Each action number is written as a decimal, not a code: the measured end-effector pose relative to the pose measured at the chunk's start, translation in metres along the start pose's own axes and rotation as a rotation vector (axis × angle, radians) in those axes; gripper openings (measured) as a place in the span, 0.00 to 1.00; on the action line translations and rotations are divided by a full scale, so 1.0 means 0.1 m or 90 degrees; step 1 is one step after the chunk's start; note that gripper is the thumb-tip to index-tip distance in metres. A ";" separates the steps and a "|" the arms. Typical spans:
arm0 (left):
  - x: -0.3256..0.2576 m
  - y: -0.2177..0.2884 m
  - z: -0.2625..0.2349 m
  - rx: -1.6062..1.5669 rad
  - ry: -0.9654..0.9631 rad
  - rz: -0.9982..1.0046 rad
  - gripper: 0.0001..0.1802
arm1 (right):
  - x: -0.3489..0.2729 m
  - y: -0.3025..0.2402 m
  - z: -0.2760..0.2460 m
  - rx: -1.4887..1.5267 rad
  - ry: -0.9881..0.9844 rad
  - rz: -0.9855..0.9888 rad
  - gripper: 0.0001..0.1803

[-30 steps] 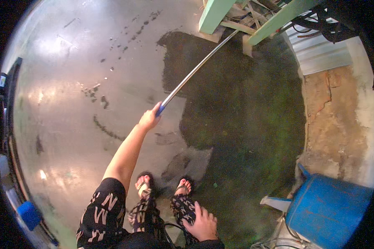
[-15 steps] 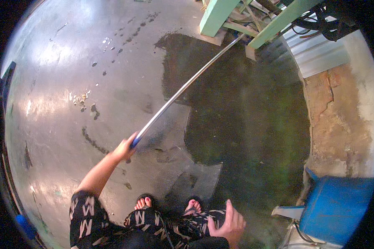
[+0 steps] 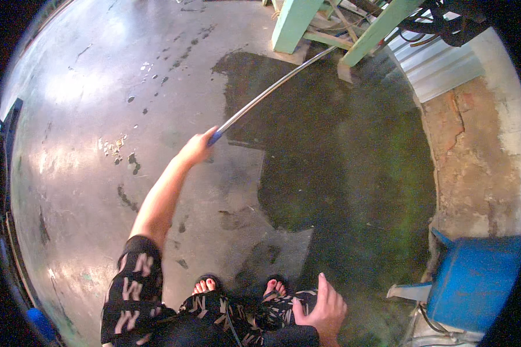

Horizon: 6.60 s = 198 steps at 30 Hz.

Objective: The person uses a high-pressure water hose to spray down a wet concrete floor in a factory setting. They then switch to a long-handled squeegee to push the water and debris across the floor, moving around various pieces of machinery and stacked materials.

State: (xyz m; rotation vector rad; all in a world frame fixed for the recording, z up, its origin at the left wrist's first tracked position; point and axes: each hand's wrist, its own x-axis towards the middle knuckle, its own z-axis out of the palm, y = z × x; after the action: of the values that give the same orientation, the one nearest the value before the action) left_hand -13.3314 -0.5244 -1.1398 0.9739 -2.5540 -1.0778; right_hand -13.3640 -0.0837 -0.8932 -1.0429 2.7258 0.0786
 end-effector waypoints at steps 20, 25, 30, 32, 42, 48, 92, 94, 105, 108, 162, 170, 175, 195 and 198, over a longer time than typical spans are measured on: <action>-1.41 1.70 1.18 -0.719 -0.135 -0.303 0.13 | 3.03 -0.70 1.53 0.846 -0.067 0.184 0.45; -0.47 1.56 0.58 -0.096 0.159 -0.091 0.18 | 3.99 -1.06 0.99 1.117 -0.223 0.057 0.35; -0.72 1.24 0.23 0.027 0.109 -0.117 0.17 | 3.85 -1.33 1.45 1.132 -0.402 -0.026 0.18; -1.34 0.84 0.22 0.082 0.075 -0.136 0.17 | 3.27 -1.61 1.64 1.095 -0.482 0.069 0.19; -4.84 0.23 0.65 -0.714 -0.061 -0.773 0.13 | 1.50 -1.46 2.35 0.650 -0.573 -0.112 0.33; -2.16 1.55 1.10 -0.860 -0.193 -0.476 0.09 | 3.75 -0.81 2.02 0.633 -0.137 0.057 0.38; -4.25 0.47 -0.04 -0.416 -0.112 -0.800 0.27 | 2.71 0.59 1.45 1.057 -0.191 0.110 0.10; -4.16 0.46 0.02 -0.387 -0.130 -0.783 0.27 | 3.60 0.57 1.39 1.006 -0.082 0.015 0.13; -4.55 0.85 -0.70 -0.367 -0.106 -0.847 0.27 | 2.38 0.82 1.70 0.558 0.109 0.070 0.23; -4.46 1.23 -0.98 -0.321 -0.170 -0.797 0.26 | 0.95 1.15 0.60 0.533 -0.128 0.182 0.28; -3.52 3.07 -7.27 -0.211 -0.443 -0.292 0.23 | -0.26 -5.12 -3.71 0.990 -0.551 0.406 0.19; -3.98 3.46 -7.79 -0.059 -0.510 -0.226 0.35 | 0.50 -4.70 -3.34 1.352 -0.450 0.749 0.10; -3.42 3.94 -7.97 0.085 -0.580 -0.240 0.33 | 0.82 -4.68 -3.35 1.406 -0.386 0.783 0.10; -1.34 4.18 -5.81 -0.193 -0.554 -0.023 0.28 | 2.11 -2.35 -3.50 1.513 -0.331 0.583 0.27; -1.16 4.29 -5.05 -0.165 -0.531 -0.065 0.31 | 1.58 -2.32 -3.62 1.449 -0.361 0.507 0.36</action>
State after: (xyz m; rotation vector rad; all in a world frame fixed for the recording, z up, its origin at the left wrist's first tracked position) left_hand -13.2458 -0.5129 -0.4723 0.6712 -2.8302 -2.1449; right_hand -13.3913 -0.4068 -0.5693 0.6391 0.9748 -1.6351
